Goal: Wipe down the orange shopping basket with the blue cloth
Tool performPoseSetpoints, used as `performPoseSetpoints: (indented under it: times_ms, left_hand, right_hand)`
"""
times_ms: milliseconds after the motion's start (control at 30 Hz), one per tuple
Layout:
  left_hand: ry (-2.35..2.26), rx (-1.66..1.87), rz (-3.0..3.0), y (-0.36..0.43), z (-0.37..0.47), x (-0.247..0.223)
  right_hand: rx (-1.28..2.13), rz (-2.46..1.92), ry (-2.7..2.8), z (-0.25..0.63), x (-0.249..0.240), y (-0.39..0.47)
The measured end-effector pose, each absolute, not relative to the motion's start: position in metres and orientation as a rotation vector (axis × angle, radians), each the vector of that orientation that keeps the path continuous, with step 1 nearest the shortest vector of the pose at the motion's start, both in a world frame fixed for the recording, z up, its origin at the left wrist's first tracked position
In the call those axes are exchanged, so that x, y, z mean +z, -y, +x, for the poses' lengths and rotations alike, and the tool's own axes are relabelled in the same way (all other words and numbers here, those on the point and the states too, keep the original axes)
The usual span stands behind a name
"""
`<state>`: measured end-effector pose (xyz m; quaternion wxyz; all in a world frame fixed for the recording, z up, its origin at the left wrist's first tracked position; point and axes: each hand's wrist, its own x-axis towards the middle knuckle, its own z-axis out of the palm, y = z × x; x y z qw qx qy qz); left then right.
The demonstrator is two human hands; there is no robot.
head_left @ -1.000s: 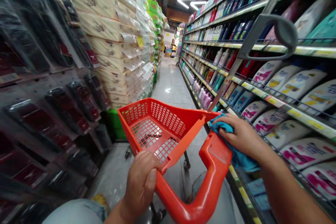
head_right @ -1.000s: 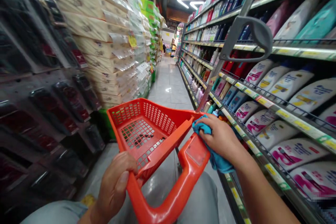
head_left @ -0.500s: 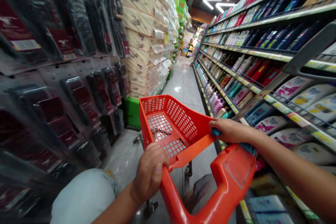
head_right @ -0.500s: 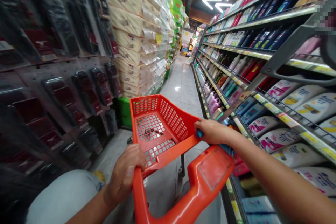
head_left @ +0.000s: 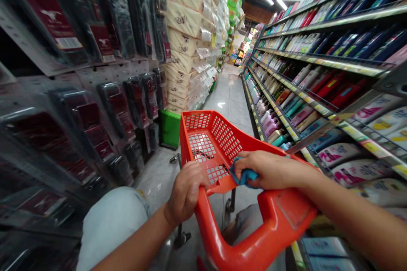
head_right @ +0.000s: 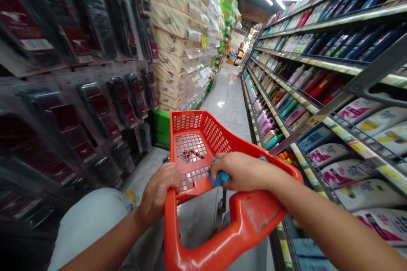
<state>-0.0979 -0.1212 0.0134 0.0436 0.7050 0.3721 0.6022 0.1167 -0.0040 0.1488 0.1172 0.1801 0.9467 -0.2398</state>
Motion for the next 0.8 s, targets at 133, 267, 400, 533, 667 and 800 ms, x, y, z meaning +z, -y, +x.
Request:
performPoseSetpoints:
  times_ms: [133, 267, 400, 533, 667, 800]
  left_hand:
    - [-1.131, 1.792, 2.211, 0.119, -0.099, 0.016]
    - [-1.163, 1.759, 2.218, 0.12, -0.104, 0.024]
    - [-1.152, 1.787, 2.174, 0.123, -0.11, 0.029]
    - [-1.161, 1.793, 2.092, 0.123, -0.114, 0.03]
    - [-1.174, 1.759, 2.041, 0.12, -0.117, 0.031]
    - [-1.2, 1.729, 2.014, 0.116, -0.124, 0.032]
  right_hand:
    - [-0.922, 0.276, -2.736, 0.099, 0.147, 0.024]
    - [-0.573, 0.74, -2.839, 0.147, 0.156, 0.002]
    - [-0.355, 1.045, -3.086, 0.22, 0.173, 0.016]
    - [-0.41, 1.09, -3.293, 0.224, 0.174, 0.077]
    - [-0.874, 0.627, -3.386, 0.185, 0.168, 0.119]
    - [-0.686, 0.959, -3.424, 0.204, 0.156, 0.1]
